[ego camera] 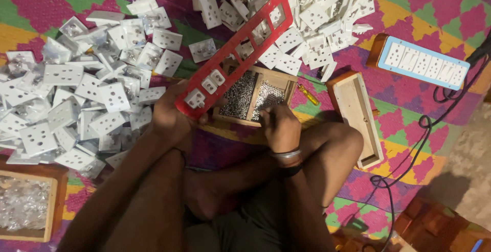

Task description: The person sits on a mat and assembles small white electrical socket components into a red plastic strip. They pick up individual sockets, place them into the strip, and insert small metal pins from a wooden box into each socket. The person handles multiple sockets and pins repeatedly.

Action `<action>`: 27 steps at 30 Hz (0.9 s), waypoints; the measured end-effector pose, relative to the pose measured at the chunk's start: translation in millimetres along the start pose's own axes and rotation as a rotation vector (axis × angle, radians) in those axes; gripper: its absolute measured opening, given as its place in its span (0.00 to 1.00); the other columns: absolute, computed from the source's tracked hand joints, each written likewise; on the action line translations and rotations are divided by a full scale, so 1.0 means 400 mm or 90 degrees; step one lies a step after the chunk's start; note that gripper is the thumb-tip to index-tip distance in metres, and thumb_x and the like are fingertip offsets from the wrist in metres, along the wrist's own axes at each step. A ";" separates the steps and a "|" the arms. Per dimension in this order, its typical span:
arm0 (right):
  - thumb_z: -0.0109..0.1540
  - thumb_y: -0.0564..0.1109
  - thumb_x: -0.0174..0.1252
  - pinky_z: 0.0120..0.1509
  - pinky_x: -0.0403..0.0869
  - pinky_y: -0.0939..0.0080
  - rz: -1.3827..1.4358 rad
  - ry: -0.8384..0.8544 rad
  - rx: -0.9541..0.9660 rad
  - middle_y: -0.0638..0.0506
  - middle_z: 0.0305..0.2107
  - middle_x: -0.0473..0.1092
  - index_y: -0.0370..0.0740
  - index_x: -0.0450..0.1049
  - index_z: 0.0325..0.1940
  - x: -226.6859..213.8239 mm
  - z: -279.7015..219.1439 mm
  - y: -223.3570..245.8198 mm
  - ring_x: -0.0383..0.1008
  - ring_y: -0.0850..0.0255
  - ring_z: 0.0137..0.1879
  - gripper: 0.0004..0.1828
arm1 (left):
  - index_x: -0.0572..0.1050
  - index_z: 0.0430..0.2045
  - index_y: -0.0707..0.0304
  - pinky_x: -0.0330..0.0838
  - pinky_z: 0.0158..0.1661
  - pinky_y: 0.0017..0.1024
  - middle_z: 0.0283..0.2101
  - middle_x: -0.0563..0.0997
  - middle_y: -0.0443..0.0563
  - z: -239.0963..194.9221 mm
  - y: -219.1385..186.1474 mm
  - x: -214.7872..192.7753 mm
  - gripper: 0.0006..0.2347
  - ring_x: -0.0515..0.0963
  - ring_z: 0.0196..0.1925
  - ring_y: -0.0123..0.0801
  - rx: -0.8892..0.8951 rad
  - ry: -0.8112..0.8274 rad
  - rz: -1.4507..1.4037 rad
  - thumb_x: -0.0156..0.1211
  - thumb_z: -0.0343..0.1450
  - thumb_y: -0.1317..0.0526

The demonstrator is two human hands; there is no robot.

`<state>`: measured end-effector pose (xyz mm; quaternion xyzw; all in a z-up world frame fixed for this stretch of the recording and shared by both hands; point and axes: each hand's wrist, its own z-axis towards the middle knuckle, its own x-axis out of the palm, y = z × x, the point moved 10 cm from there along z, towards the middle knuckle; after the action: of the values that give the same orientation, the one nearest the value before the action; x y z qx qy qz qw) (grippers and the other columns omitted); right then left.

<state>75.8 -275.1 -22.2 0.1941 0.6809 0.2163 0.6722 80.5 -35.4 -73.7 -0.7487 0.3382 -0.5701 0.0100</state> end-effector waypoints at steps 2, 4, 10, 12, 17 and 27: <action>0.59 0.43 0.69 0.39 0.73 0.50 0.020 0.013 0.025 0.43 0.29 0.74 0.36 0.76 0.34 0.001 -0.004 -0.023 0.76 0.45 0.35 0.09 | 0.64 0.65 0.79 0.76 0.34 0.33 0.56 0.79 0.68 -0.001 0.009 -0.003 0.26 0.82 0.54 0.55 -0.010 0.007 -0.022 0.40 0.80 0.50; 0.60 0.43 0.68 0.37 0.73 0.53 0.076 0.043 0.084 0.44 0.27 0.75 0.36 0.76 0.35 0.010 -0.006 -0.052 0.77 0.49 0.32 0.08 | 0.64 0.66 0.80 0.76 0.34 0.33 0.55 0.79 0.69 -0.003 0.011 -0.003 0.26 0.82 0.53 0.54 -0.013 0.013 -0.032 0.40 0.81 0.50; 0.62 0.41 0.65 0.36 0.72 0.59 0.333 0.113 0.178 0.45 0.27 0.76 0.36 0.77 0.37 0.072 0.017 -0.031 0.76 0.56 0.29 0.05 | 0.66 0.64 0.82 0.76 0.37 0.31 0.55 0.80 0.72 -0.008 -0.002 0.011 0.26 0.81 0.46 0.47 0.018 0.040 0.041 0.40 0.83 0.50; 0.61 0.41 0.65 0.38 0.75 0.58 0.210 0.060 0.130 0.47 0.28 0.77 0.38 0.76 0.36 0.051 0.030 0.005 0.80 0.55 0.32 0.05 | 0.64 0.63 0.76 0.76 0.35 0.32 0.56 0.78 0.65 -0.008 0.013 -0.008 0.25 0.84 0.54 0.51 -0.022 -0.027 0.009 0.41 0.79 0.51; 0.55 0.40 0.65 0.42 0.73 0.46 -0.023 0.019 -0.067 0.40 0.37 0.72 0.35 0.76 0.44 0.007 0.047 0.094 0.74 0.40 0.41 0.14 | 0.67 0.62 0.75 0.77 0.35 0.32 0.52 0.81 0.69 -0.002 -0.001 -0.007 0.25 0.84 0.46 0.45 -0.027 -0.038 0.038 0.40 0.79 0.51; 0.58 0.38 0.64 0.40 0.72 0.46 -0.010 0.026 -0.034 0.42 0.31 0.70 0.38 0.76 0.36 0.027 0.024 0.048 0.73 0.41 0.38 0.04 | 0.67 0.63 0.75 0.76 0.37 0.30 0.51 0.81 0.73 0.000 -0.006 0.024 0.23 0.82 0.38 0.40 -0.012 0.028 0.071 0.42 0.81 0.51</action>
<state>84.8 -252.9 -20.4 0.1661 0.6898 0.2330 0.6651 82.8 -38.4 -64.4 -0.7161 0.3846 -0.5819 0.0273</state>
